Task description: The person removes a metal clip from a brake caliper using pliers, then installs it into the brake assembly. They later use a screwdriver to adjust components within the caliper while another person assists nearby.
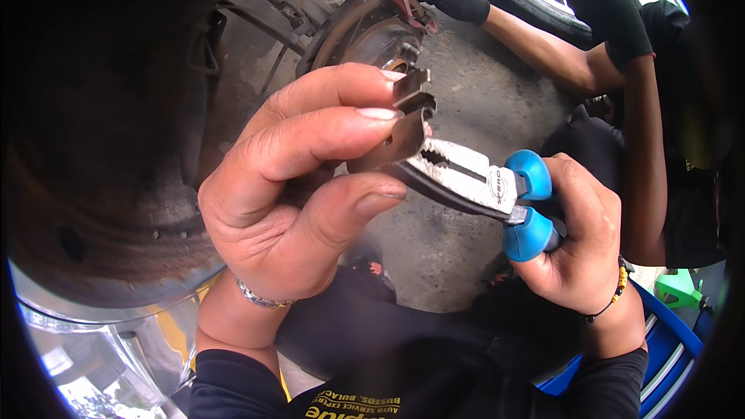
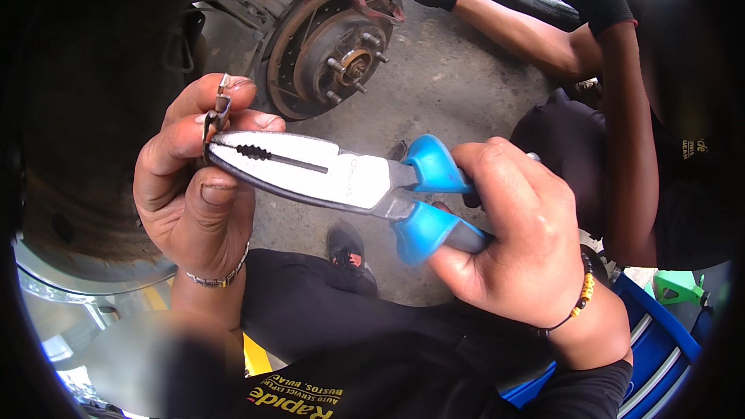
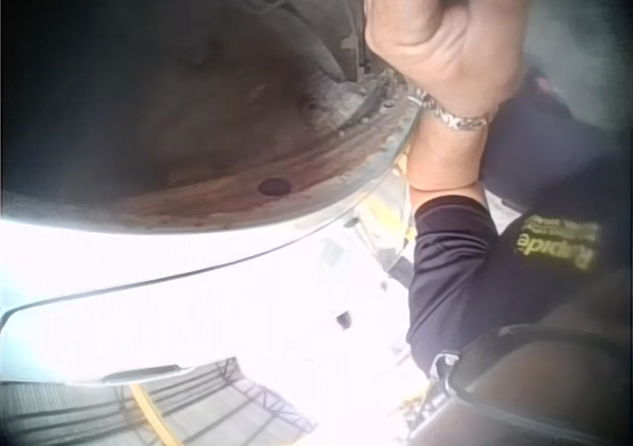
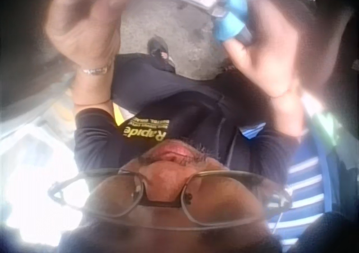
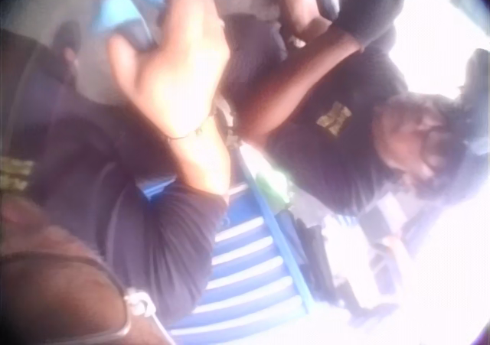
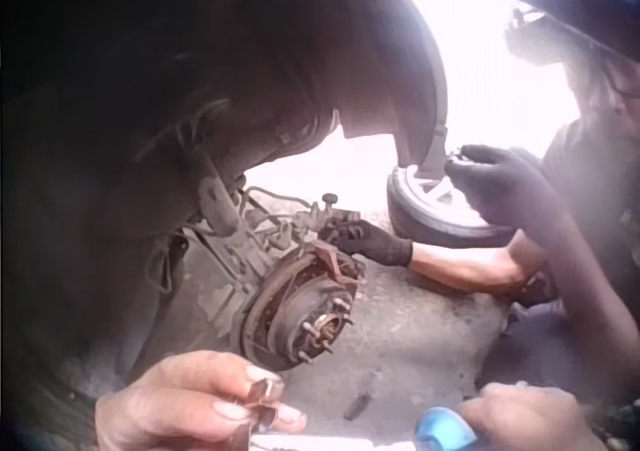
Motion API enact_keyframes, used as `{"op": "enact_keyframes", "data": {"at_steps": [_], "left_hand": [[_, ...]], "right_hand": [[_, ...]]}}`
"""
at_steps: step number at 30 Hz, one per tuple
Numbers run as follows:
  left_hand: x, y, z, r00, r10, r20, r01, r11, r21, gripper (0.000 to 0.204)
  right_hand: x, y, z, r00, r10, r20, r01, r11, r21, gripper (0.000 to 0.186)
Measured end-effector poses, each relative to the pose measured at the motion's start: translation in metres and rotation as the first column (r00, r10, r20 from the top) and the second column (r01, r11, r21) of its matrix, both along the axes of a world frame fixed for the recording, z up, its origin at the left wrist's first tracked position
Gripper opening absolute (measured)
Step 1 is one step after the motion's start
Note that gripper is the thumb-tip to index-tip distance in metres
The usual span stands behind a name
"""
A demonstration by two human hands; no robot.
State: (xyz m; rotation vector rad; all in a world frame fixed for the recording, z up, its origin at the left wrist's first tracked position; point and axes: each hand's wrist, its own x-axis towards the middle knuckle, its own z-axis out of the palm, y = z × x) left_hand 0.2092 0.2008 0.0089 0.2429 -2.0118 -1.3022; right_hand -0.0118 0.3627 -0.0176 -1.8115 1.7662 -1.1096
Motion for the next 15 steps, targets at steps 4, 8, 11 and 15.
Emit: {"op": "enact_keyframes", "data": {"at_steps": [4,8,11,15], "left_hand": [[-0.008,0.000,-0.002,0.989,0.150,-0.007,-0.149,0.973,-0.177,0.032],[-0.007,0.009,-0.001,0.961,0.276,0.025,-0.265,0.941,-0.211,0.026],[-0.006,0.008,0.004,0.936,0.352,0.014,-0.338,0.908,-0.245,0.023],[-0.011,0.013,0.011,0.936,0.352,-0.001,-0.341,0.906,0.251,0.026]], "right_hand": [[0.003,-0.004,-0.002,0.992,-0.075,0.097,0.079,0.996,-0.034,0.027],[0.003,0.004,0.002,0.968,0.042,0.246,-0.064,0.995,0.082,0.024],[0.009,0.011,-0.003,0.733,0.054,0.678,-0.247,0.950,0.190,0.021],[0.004,0.022,-0.004,0.461,-0.059,0.885,-0.381,0.888,0.257,0.019]]}}
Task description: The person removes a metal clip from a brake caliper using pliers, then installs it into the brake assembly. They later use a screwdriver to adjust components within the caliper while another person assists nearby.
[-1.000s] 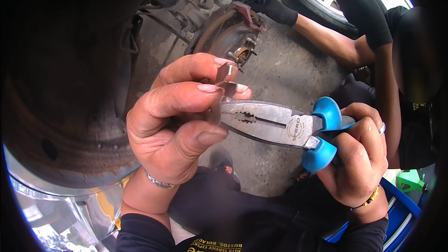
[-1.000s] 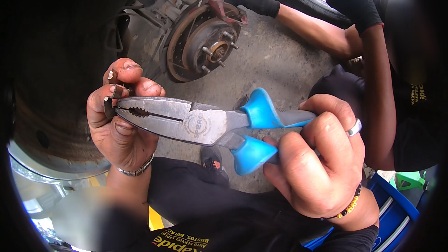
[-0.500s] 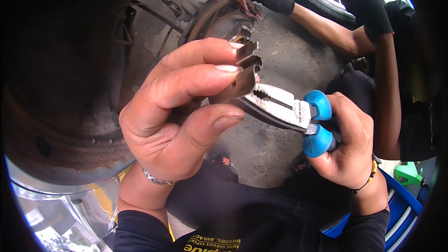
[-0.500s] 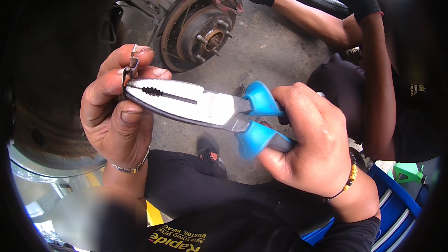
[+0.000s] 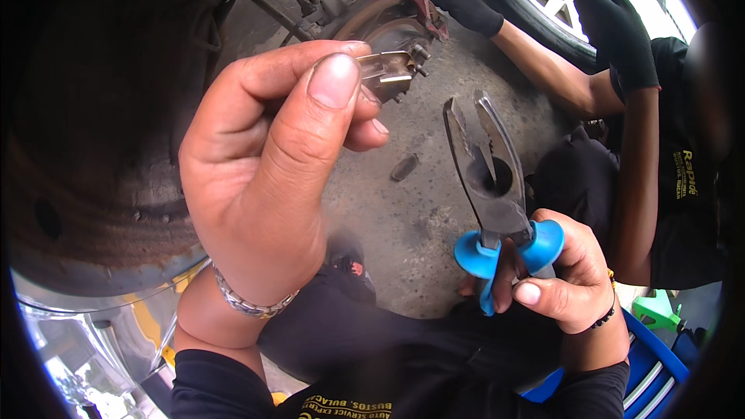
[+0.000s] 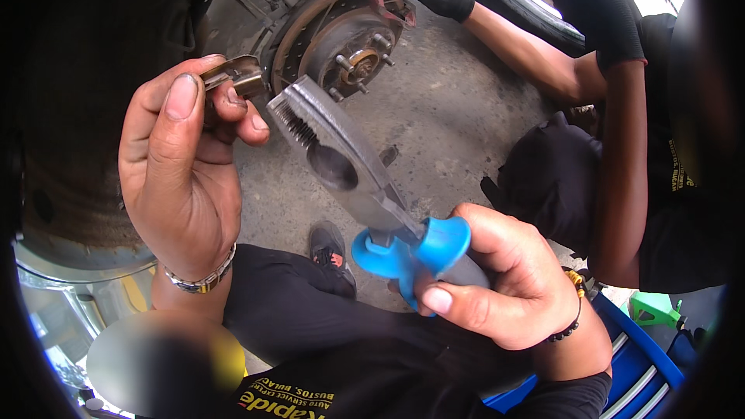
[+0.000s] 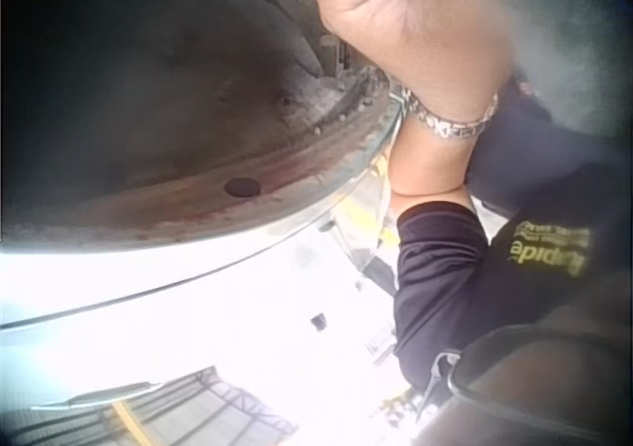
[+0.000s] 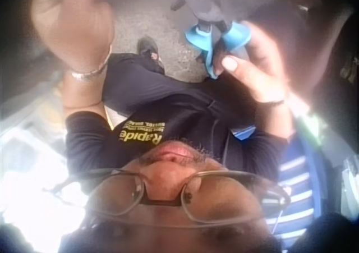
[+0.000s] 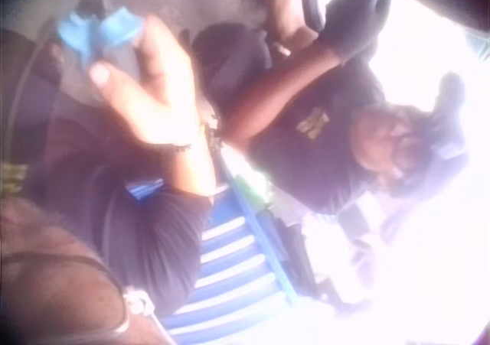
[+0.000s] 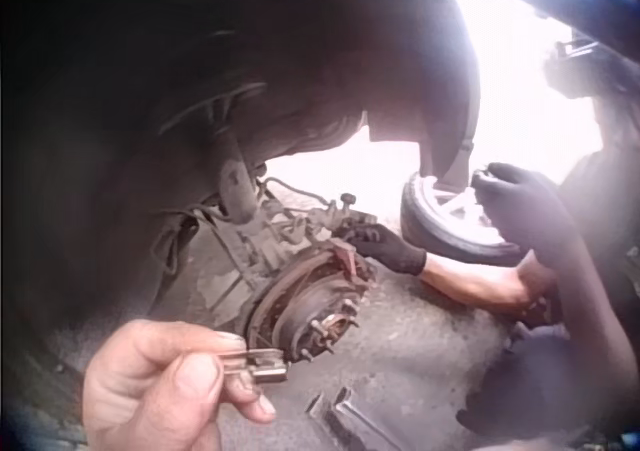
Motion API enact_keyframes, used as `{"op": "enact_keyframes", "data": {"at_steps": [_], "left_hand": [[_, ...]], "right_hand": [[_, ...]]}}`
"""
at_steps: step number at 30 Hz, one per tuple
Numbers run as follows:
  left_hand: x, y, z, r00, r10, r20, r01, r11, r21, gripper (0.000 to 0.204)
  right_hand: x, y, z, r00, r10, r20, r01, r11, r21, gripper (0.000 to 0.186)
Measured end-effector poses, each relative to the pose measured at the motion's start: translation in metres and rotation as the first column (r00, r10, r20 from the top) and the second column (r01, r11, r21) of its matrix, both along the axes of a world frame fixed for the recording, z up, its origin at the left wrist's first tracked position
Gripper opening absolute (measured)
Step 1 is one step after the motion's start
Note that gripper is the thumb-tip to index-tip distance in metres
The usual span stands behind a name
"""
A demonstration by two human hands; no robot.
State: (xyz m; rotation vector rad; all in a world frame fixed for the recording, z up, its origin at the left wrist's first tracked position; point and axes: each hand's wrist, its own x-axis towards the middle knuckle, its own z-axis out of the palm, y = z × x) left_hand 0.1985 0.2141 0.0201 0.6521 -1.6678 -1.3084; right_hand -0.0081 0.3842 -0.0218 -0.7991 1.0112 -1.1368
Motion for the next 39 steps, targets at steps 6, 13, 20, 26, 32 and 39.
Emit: {"op": "enact_keyframes", "data": {"at_steps": [6,13,20,26,32,39], "left_hand": [[0.001,0.009,0.016,1.000,-0.025,0.010,0.021,0.953,0.302,0.029],[0.003,0.011,0.014,0.999,-0.043,0.017,0.038,0.972,0.230,0.026],[0.008,-0.001,0.005,0.993,-0.098,0.062,0.095,0.994,0.055,0.024],[0.003,0.003,0.005,0.999,-0.049,0.023,0.043,0.980,0.192,0.025],[0.000,-0.001,-0.003,0.996,-0.085,0.010,0.083,0.989,0.125,0.026],[0.001,-0.002,-0.011,0.989,-0.135,-0.062,0.142,0.981,0.133,0.027]], "right_hand": [[0.001,-0.006,0.011,0.989,0.089,0.116,-0.091,0.996,0.017,0.023],[-0.004,-0.007,0.007,0.979,0.037,-0.199,-0.059,0.993,-0.105,0.026],[-0.005,-0.007,0.009,0.973,0.119,-0.195,-0.135,0.988,-0.073,0.024],[0.007,-0.006,0.014,0.992,0.122,-0.009,-0.122,0.992,0.045,0.029],[0.009,-0.002,0.024,0.979,0.085,0.183,-0.105,0.990,0.098,0.032],[0.019,0.000,0.029,0.998,-0.052,0.029,0.047,0.986,0.157,0.050]]}}
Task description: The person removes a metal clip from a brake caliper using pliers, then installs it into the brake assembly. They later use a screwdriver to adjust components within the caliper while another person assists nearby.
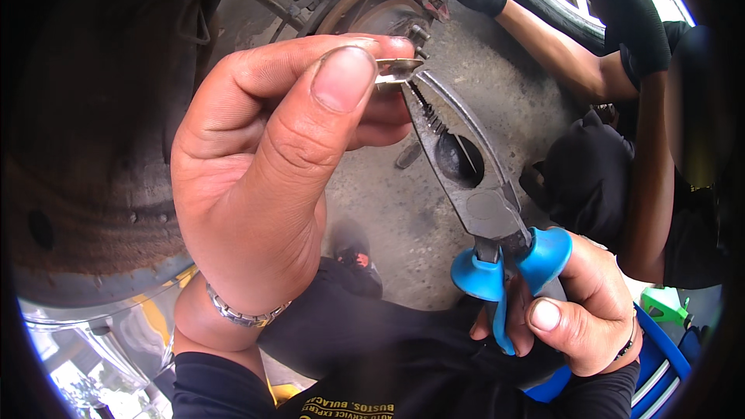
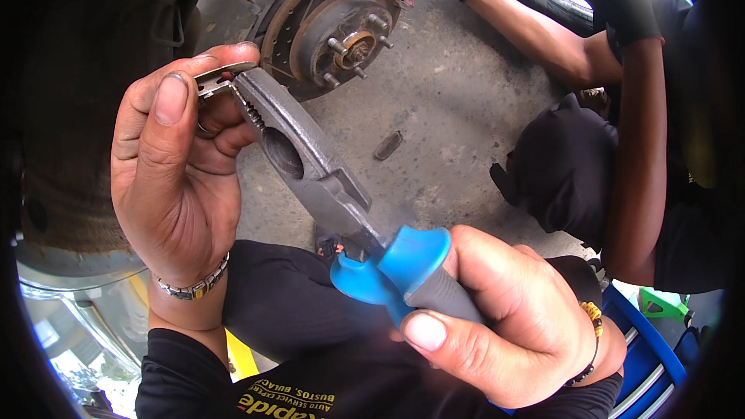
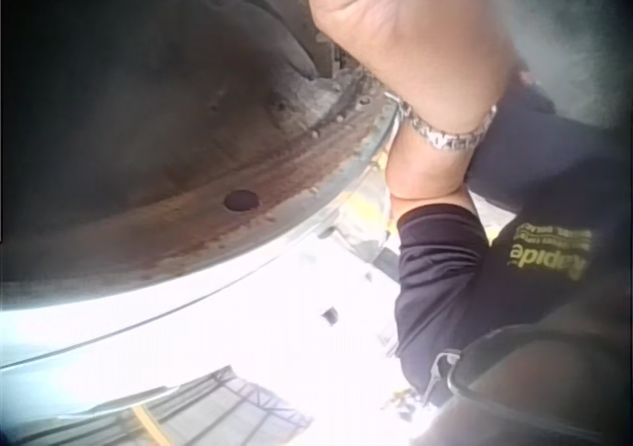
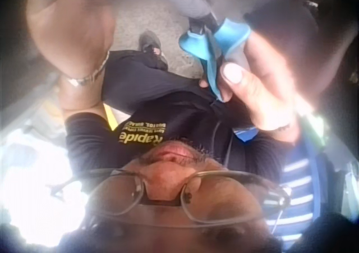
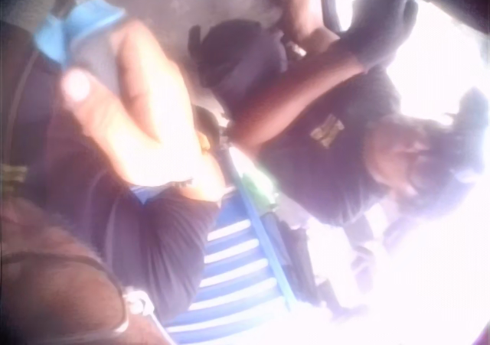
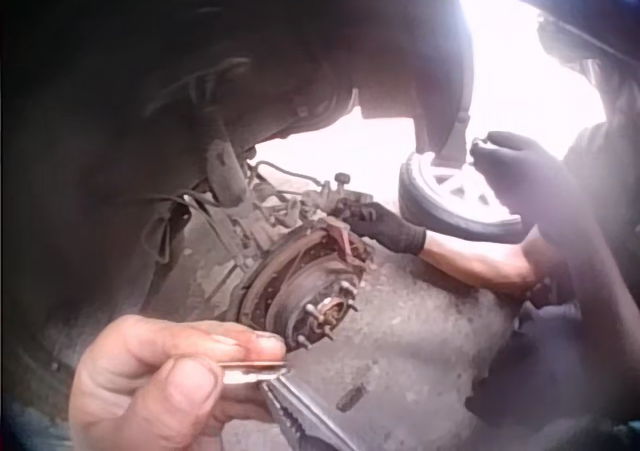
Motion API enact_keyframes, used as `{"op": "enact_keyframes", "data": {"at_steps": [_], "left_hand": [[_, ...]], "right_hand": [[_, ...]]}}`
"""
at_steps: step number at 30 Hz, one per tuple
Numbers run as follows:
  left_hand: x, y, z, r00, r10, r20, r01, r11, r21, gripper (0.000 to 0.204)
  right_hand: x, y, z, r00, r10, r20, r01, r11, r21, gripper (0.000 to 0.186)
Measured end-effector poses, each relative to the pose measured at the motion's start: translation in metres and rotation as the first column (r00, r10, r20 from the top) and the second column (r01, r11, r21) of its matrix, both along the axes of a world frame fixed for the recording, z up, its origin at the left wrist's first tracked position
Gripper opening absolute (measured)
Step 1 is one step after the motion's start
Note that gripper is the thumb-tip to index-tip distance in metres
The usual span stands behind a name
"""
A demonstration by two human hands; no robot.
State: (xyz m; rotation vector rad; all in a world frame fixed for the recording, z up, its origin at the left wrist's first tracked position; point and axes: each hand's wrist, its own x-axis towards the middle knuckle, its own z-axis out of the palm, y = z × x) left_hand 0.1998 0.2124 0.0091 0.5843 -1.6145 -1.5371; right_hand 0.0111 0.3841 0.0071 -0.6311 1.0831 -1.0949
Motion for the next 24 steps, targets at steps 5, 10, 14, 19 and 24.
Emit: {"op": "enact_keyframes", "data": {"at_steps": [5,10,14,19,24], "left_hand": [[-0.001,-0.001,-0.002,0.997,0.014,0.081,0.001,0.983,-0.182,0.027],[0.003,-0.002,-0.005,0.991,0.029,0.129,0.016,0.941,-0.338,0.027],[0.001,-0.003,-0.008,0.994,0.030,0.102,0.010,0.929,-0.370,0.026],[0.001,-0.003,-0.009,0.996,0.028,0.085,0.007,0.924,-0.383,0.026],[0.004,-0.003,-0.009,0.996,0.031,0.084,0.008,0.905,-0.425,0.025]], "right_hand": [[0.010,-0.004,0.012,0.995,-0.096,-0.030,0.097,0.995,0.027,0.052],[0.015,-0.002,0.017,0.995,-0.103,-0.018,0.105,0.989,0.105,0.047],[0.015,0.000,0.017,0.993,-0.110,0.042,0.105,0.989,0.101,0.047],[0.013,0.002,0.016,0.996,-0.089,0.018,0.088,0.994,0.068,0.045],[0.012,0.001,0.009,0.998,-0.048,0.027,0.050,0.998,-0.048,0.044]]}}
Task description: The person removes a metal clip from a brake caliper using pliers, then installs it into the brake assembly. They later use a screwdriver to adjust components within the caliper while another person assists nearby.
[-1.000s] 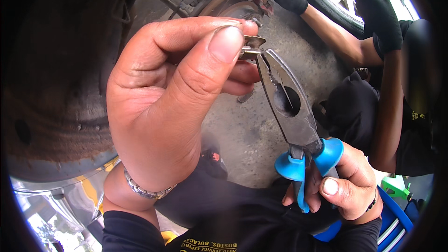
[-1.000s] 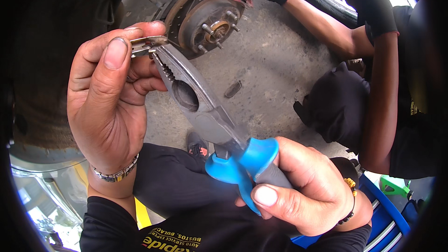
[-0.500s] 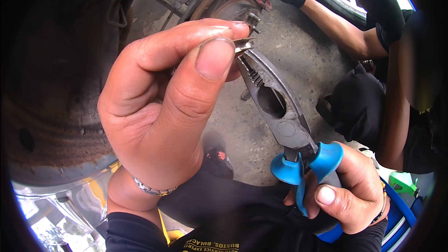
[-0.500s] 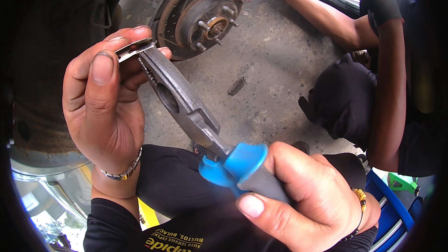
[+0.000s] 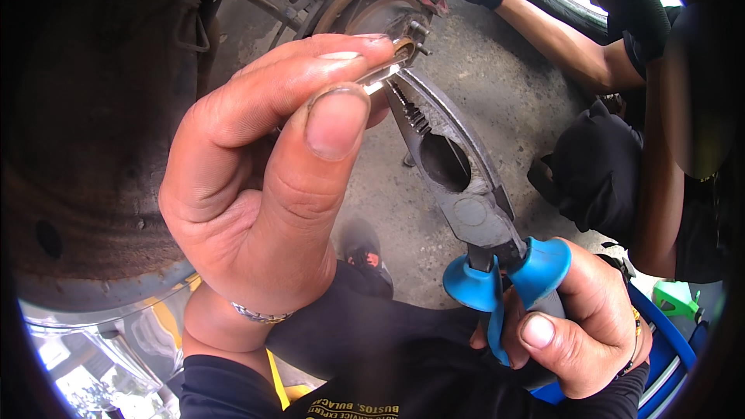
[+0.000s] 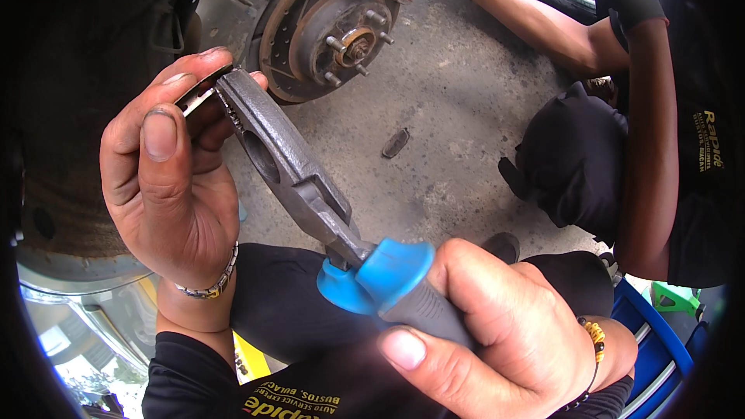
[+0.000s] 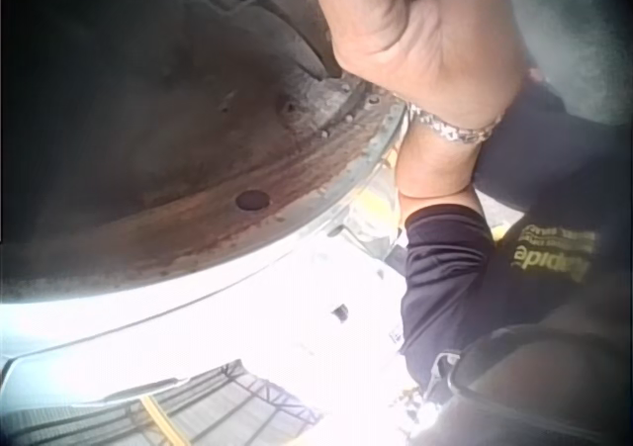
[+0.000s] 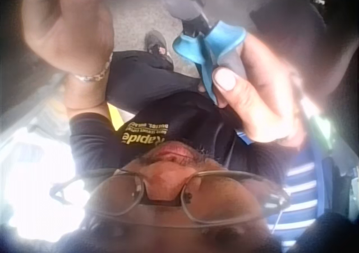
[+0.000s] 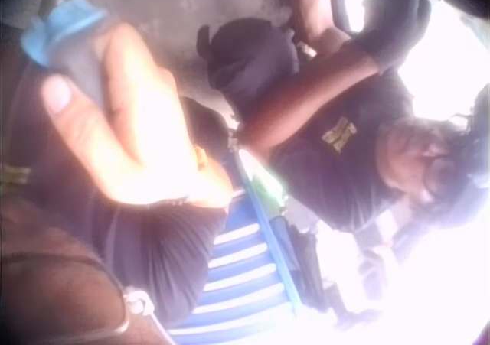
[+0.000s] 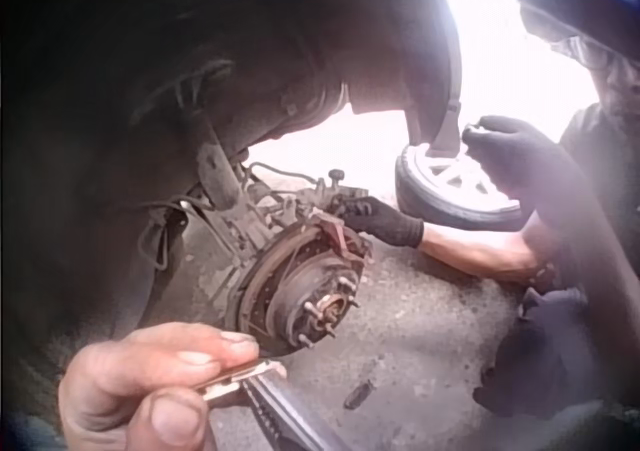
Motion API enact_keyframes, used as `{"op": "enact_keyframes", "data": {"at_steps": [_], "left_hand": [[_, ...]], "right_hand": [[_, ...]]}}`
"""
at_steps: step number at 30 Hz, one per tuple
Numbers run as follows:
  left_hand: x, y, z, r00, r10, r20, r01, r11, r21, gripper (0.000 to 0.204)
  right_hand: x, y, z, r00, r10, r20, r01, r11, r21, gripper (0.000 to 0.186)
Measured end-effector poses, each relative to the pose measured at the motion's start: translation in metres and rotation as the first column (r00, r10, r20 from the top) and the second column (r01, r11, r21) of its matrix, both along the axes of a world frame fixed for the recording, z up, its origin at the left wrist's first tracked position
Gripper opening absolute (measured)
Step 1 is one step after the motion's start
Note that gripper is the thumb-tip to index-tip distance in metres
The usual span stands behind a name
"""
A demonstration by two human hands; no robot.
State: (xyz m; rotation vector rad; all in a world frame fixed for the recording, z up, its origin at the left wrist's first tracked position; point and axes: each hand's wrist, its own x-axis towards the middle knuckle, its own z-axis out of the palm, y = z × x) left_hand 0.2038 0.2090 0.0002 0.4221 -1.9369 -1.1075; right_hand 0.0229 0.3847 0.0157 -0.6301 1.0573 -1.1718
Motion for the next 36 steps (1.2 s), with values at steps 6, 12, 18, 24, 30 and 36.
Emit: {"op": "enact_keyframes", "data": {"at_steps": [6,12,18,24,30,36], "left_hand": [[-0.004,0.003,0.001,0.999,-0.026,-0.043,0.028,0.998,0.061,0.025],[-0.003,0.006,0.004,1.000,-0.006,-0.028,0.007,0.998,0.064,0.025],[-0.003,0.006,0.006,1.000,0.017,0.010,-0.017,0.999,0.030,0.026],[0.000,0.006,0.006,0.999,0.006,0.035,-0.007,1.000,0.021,0.026],[0.000,0.001,0.006,0.999,-0.013,0.049,0.016,0.998,-0.055,0.026],[0.000,0.001,0.008,0.997,-0.026,0.075,0.032,0.997,-0.072,0.026]], "right_hand": [[-0.006,0.001,-0.002,0.981,0.036,-0.191,-0.051,0.996,-0.071,0.039],[-0.009,0.000,0.001,0.966,0.088,-0.245,-0.109,0.991,-0.072,0.039],[-0.009,-0.001,0.001,0.966,0.088,-0.243,-0.111,0.991,-0.079,0.038],[-0.008,0.000,0.001,0.971,0.079,-0.224,-0.095,0.993,-0.064,0.037],[-0.009,0.001,0.004,0.973,0.084,-0.214,-0.092,0.995,-0.026,0.037],[-0.014,-0.003,0.009,0.949,0.145,-0.279,-0.155,0.988,-0.013,0.034]]}}
